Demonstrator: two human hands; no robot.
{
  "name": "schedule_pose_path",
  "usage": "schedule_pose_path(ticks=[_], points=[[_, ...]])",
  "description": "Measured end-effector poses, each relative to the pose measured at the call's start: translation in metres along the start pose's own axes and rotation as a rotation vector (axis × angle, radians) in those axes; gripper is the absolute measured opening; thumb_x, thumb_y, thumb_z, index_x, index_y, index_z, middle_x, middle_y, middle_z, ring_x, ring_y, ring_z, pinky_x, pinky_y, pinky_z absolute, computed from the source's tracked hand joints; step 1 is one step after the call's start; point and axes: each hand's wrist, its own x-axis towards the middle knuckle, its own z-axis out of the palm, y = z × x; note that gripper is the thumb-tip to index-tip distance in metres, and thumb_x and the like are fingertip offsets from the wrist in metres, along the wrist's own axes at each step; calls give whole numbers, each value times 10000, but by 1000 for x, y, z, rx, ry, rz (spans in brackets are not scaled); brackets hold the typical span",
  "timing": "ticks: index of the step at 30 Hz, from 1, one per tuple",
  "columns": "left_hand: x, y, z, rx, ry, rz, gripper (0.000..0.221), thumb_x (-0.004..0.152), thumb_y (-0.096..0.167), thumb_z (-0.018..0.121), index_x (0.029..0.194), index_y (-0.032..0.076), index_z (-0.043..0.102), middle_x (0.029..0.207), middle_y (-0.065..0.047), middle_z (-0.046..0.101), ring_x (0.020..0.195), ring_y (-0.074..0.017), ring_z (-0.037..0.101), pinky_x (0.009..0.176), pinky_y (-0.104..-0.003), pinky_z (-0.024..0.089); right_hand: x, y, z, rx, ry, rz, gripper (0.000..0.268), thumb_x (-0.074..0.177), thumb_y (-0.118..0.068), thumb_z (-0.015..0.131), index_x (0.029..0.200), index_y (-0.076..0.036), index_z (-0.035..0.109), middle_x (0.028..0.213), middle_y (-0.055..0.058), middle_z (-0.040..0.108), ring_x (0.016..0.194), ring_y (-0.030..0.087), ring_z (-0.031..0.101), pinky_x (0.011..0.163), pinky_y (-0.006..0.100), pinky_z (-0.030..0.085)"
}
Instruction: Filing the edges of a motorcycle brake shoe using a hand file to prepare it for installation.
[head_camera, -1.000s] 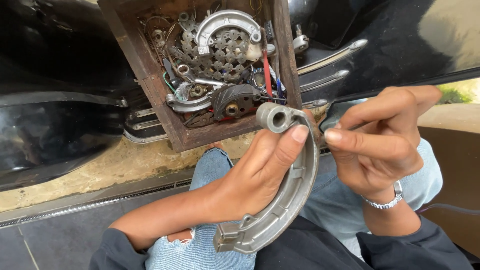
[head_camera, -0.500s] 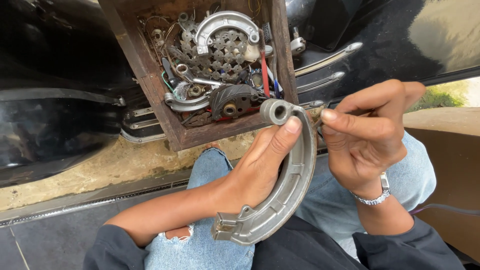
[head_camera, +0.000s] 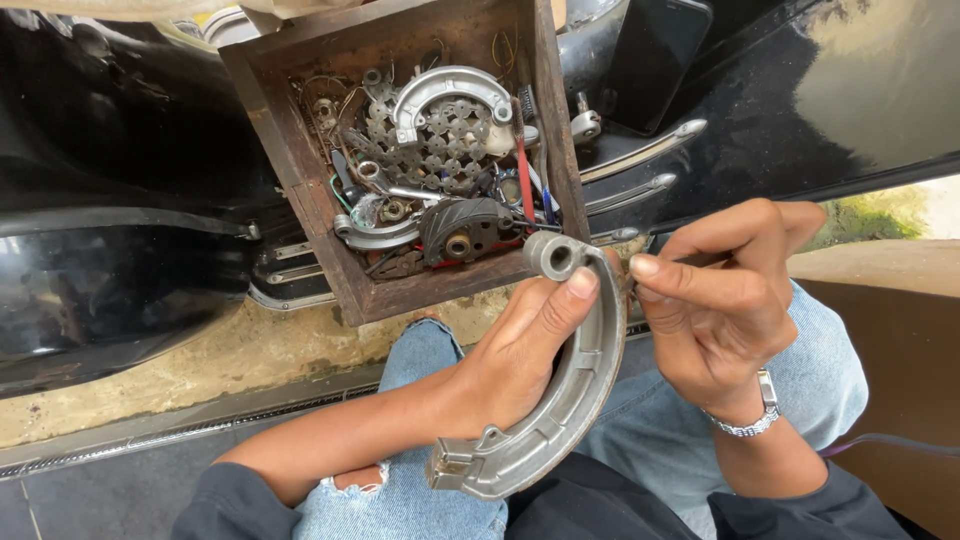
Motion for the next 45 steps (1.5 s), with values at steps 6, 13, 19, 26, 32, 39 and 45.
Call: schedule_pose_path(ticks=[6, 13, 19, 26, 32, 39, 45], points=[[0, 2, -1, 6, -33, 12, 437, 1091, 437, 281, 1063, 67, 512, 838, -12, 518, 771, -93, 435, 736, -297, 399, -4, 0, 2, -2, 42, 24, 236, 950, 5, 755, 990, -176, 608, 936, 44, 567, 911, 203, 374, 901, 344, 322], [0, 6, -1, 38, -26, 25, 462, 1087, 434, 266, 1072, 53, 527, 811, -21, 540, 740, -102, 454, 718, -305, 417, -9, -3, 4, 38, 53, 47, 247, 986, 9, 711, 1038, -201, 593, 990, 36, 540, 934, 194, 337, 874, 311, 299], [0, 12, -2, 43, 17, 72, 521, 1056, 527, 247, 982, 81, 505, 819, -24, 484, 765, -115, 428, 743, -304, 387, -11, -6, 5, -5, 36, -9, 143, 970, -115, 694, 982, -244, 634, 939, -4, 567, 936, 209, 334, 930, 364, 305], [-2, 6, -2, 39, -5, 25, 466, 1081, 442, 254, 1028, 64, 522, 850, -33, 541, 776, -119, 460, 782, -316, 421, -9, -1, 6, -36, 72, 15, 178, 1013, -57, 694, 1032, -212, 608, 967, 29, 552, 958, 214, 331, 844, 324, 293], [-4, 7, -2, 35, -7, 44, 474, 1079, 443, 260, 1042, 52, 526, 847, -42, 550, 780, -123, 473, 797, -316, 426, -9, -3, 6, -31, 74, 9, 173, 1012, -54, 671, 1015, -214, 605, 966, 9, 553, 965, 214, 325, 911, 354, 293], [-4, 9, 0, 34, -25, 56, 495, 1073, 487, 247, 1015, 76, 518, 849, -31, 519, 787, -121, 460, 789, -313, 409, -11, -2, 6, 34, 80, 21, 101, 1032, -131, 622, 1047, -206, 555, 982, 26, 531, 956, 186, 331, 881, 310, 295], [-5, 8, 0, 31, -49, 19, 493, 1072, 480, 245, 1011, 82, 528, 831, -20, 534, 770, -109, 457, 782, -303, 397, -9, -6, -2, -10, 57, 1, 60, 1027, -153, 600, 1023, -200, 562, 989, 19, 542, 949, 185, 325, 932, 331, 281]])
